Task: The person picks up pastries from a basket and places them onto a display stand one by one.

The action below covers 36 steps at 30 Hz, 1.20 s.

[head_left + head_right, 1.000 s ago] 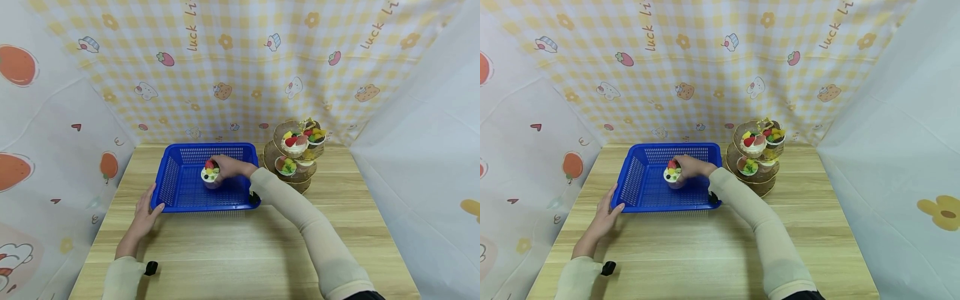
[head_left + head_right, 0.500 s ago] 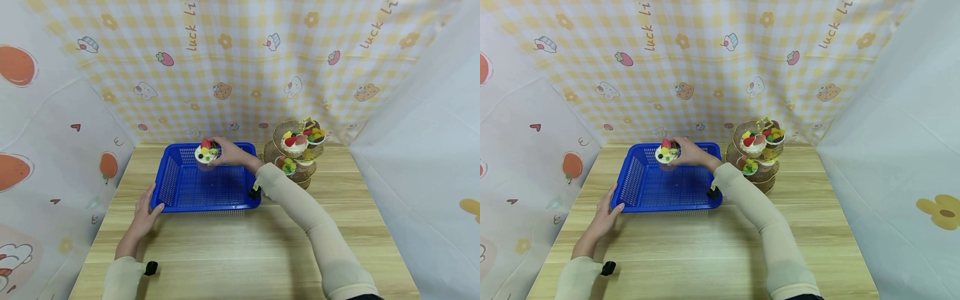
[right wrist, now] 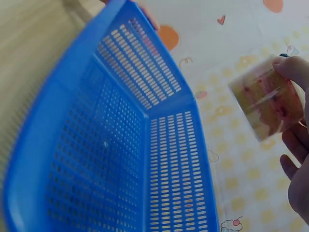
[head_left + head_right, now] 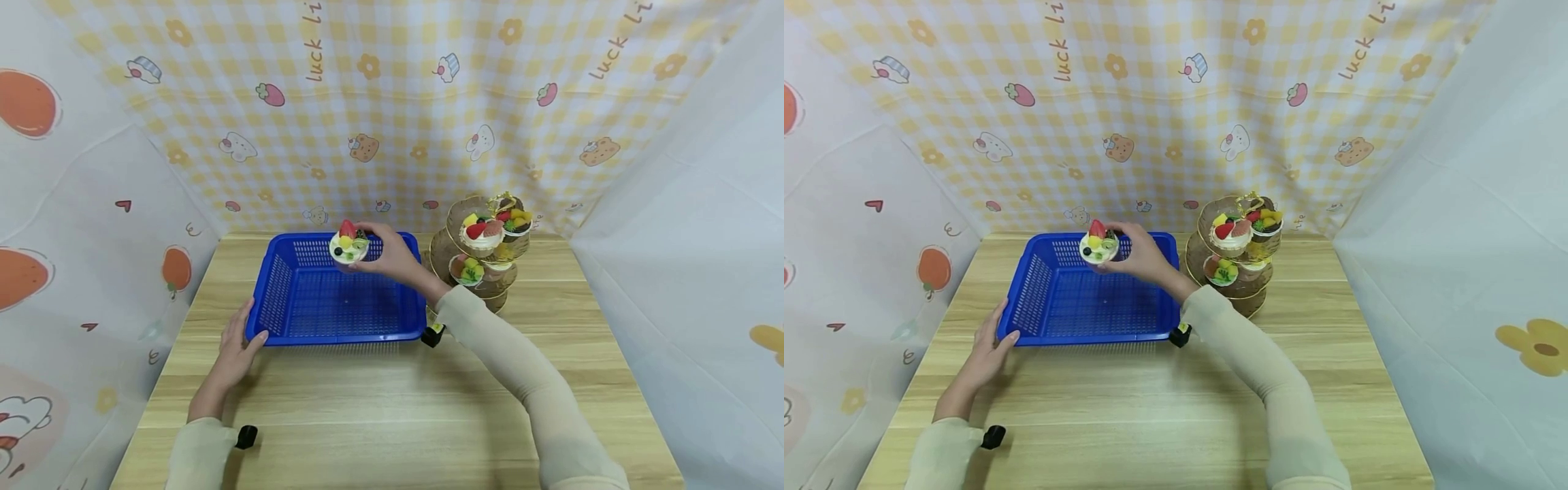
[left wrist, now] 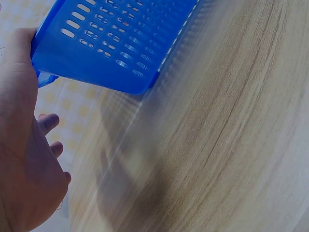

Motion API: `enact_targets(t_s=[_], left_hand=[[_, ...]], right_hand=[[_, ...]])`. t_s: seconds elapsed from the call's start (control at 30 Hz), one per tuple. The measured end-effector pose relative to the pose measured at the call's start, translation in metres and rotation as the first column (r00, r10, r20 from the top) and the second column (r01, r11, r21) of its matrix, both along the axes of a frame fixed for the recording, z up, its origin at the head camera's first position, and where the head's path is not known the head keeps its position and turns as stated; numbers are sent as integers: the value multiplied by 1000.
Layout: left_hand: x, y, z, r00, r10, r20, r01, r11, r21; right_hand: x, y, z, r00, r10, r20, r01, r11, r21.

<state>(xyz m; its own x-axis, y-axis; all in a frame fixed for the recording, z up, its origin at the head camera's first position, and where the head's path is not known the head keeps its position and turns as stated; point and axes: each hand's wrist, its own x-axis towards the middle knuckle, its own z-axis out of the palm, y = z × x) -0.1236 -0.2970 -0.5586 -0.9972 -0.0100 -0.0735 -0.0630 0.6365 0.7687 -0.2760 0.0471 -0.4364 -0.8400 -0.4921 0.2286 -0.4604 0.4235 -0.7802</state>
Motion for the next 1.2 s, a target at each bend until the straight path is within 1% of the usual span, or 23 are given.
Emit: enact_targets(t_s=[0.2,0.3,0.4,0.57,0.8,1.03,1.1,1.2], left_hand=[[-1,0,1,1000,-2,4,2,1000,-1],[-1,0,1,1000,-5,15,5,1000,-2],[-1,0,2,1000,-9,24,9,1000,-2],[-1,1,3,1000,-11,25,11,1000,0],[0,0,0,1000,-3,12,3,1000,-2],[0,0,-1,1000,-8,11,8,1000,-1],[0,-1,0,1000,-8,11,8,1000,-2],[0,-1,0,1000,-7,9,7,1000,-4]], right_hand=[[23,18,-3,993,-42,-107,32,995,-89],[34,29,-5,989,-65,-132,48,991,-129],[44,41,-4,987,-83,-134,63,987,-150],[58,62,-3,984,-134,-118,115,981,-155],[77,89,-9,977,-173,-126,149,972,-179],[99,113,-17,953,-253,-167,226,960,-162],[105,119,-20,949,-272,-160,246,955,-167],[115,128,-27,948,-294,-119,272,946,-174]])
